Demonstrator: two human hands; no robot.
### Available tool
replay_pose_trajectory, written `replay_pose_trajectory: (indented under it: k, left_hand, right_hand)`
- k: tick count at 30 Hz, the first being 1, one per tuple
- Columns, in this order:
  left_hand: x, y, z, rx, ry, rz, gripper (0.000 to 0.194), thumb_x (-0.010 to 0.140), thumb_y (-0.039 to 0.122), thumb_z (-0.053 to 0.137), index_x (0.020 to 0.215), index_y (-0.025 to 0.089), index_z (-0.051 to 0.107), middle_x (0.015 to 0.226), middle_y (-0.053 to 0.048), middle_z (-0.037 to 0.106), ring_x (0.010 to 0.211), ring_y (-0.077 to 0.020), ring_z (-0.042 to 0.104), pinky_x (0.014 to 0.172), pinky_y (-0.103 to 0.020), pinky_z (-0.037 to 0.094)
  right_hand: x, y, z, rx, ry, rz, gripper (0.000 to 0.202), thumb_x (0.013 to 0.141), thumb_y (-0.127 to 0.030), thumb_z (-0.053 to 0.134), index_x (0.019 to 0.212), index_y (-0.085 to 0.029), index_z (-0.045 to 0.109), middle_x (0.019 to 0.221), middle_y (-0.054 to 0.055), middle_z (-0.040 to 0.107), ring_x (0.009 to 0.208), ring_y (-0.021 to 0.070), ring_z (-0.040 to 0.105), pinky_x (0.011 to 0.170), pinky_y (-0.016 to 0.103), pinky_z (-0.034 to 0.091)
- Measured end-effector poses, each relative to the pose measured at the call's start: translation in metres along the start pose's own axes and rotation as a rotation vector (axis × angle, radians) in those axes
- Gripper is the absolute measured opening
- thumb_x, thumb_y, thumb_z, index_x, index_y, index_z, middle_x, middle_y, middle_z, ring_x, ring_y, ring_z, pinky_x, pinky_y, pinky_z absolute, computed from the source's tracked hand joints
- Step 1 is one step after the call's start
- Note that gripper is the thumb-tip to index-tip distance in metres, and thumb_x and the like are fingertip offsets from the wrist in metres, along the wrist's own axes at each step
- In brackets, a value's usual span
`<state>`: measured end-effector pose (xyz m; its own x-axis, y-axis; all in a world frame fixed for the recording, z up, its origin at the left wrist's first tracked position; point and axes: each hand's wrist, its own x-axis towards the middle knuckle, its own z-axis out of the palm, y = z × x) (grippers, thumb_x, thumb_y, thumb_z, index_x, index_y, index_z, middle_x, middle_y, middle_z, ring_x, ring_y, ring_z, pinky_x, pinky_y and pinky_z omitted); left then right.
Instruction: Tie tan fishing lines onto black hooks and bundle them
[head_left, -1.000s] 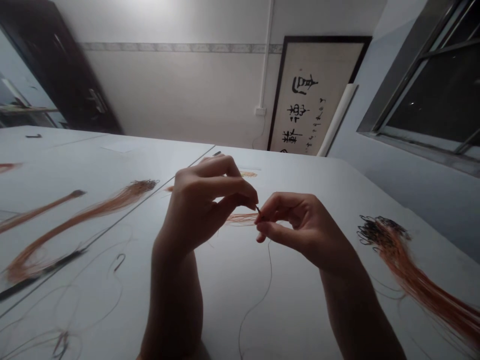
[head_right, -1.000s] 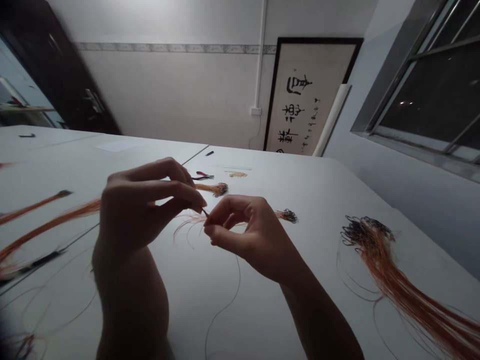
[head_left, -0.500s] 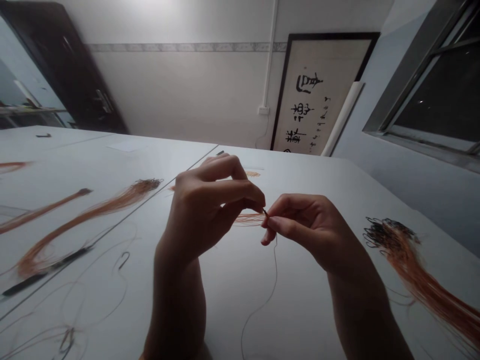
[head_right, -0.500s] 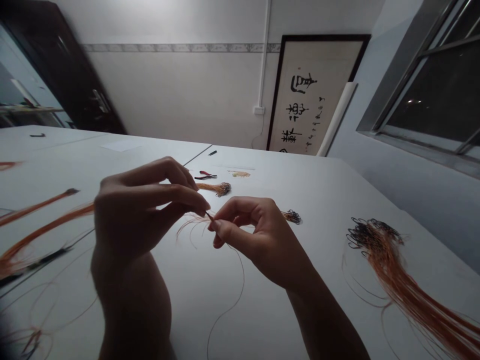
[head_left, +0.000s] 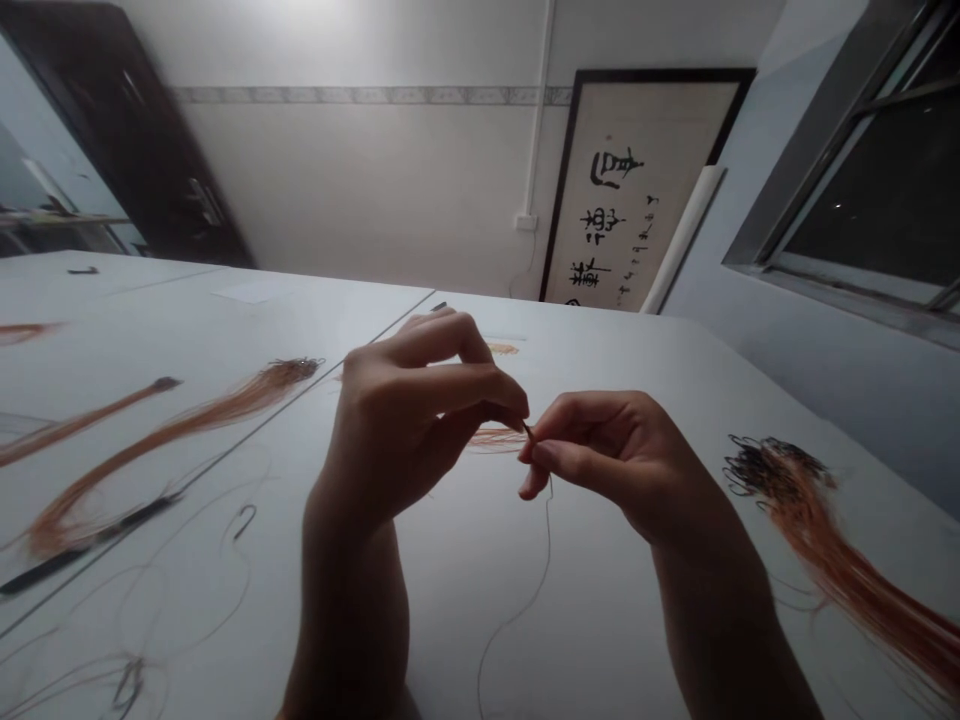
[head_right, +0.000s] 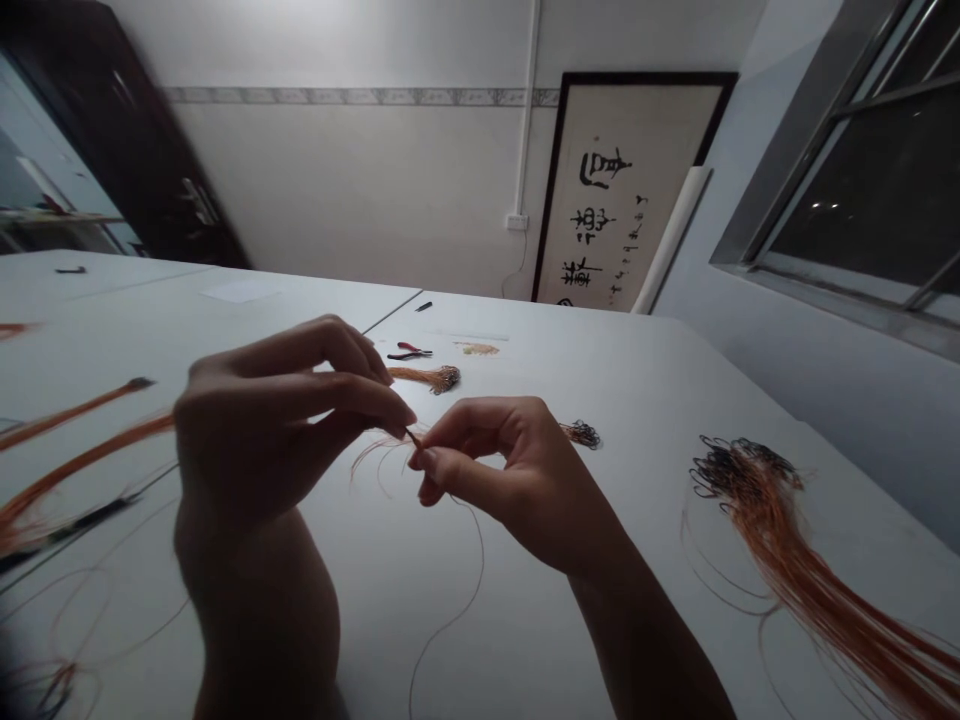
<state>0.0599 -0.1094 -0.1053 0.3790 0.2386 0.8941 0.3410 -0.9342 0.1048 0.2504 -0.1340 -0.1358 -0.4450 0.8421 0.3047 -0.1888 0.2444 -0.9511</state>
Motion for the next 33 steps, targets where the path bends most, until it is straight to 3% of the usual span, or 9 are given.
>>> replay_pose_trajectory:
  k: [12,21,27,33]
  left_hand:
    - [0.0,0.0,0.001,0.005,0.005,-0.03,0.013,0.078,0.013,0.076,0.067,0.02,0.073,0.065,0.0,0.056,0.062,-0.011,0.055,0.057,-0.027,0.041]
    - [0.0,0.002,0.0,-0.024,0.023,-0.006,0.012,0.079,0.014,0.077,0.069,0.019,0.073,0.064,-0.001,0.054,0.062,-0.0114,0.05,0.058,-0.031,0.042]
    - [0.001,0.003,0.001,0.033,0.07,0.028,0.013,0.079,0.01,0.075,0.069,0.019,0.073,0.065,-0.001,0.052,0.063,-0.011,0.05,0.059,-0.032,0.041]
    - [0.001,0.002,0.001,0.043,0.063,0.005,0.012,0.078,0.014,0.078,0.069,0.02,0.072,0.066,0.0,0.054,0.064,-0.0112,0.054,0.058,-0.03,0.044]
  right_hand:
    - [0.001,-0.001,0.0,0.024,0.002,-0.012,0.004,0.084,-0.017,0.072,0.085,-0.014,0.074,0.073,0.005,0.072,0.071,0.0142,0.066,0.069,0.027,0.052]
    - [0.001,-0.001,0.001,0.018,0.034,0.003,0.005,0.085,-0.019,0.071,0.082,-0.015,0.073,0.07,0.003,0.071,0.069,0.015,0.066,0.072,0.03,0.053]
    - [0.006,0.014,0.002,0.092,0.08,-0.123,0.006,0.084,-0.019,0.071,0.079,-0.017,0.073,0.064,0.0,0.069,0.061,0.0137,0.065,0.064,0.028,0.053]
    - [0.005,0.012,0.002,0.069,0.078,-0.135,0.006,0.086,-0.021,0.072,0.083,-0.018,0.075,0.069,0.002,0.072,0.066,0.0134,0.068,0.066,0.026,0.055]
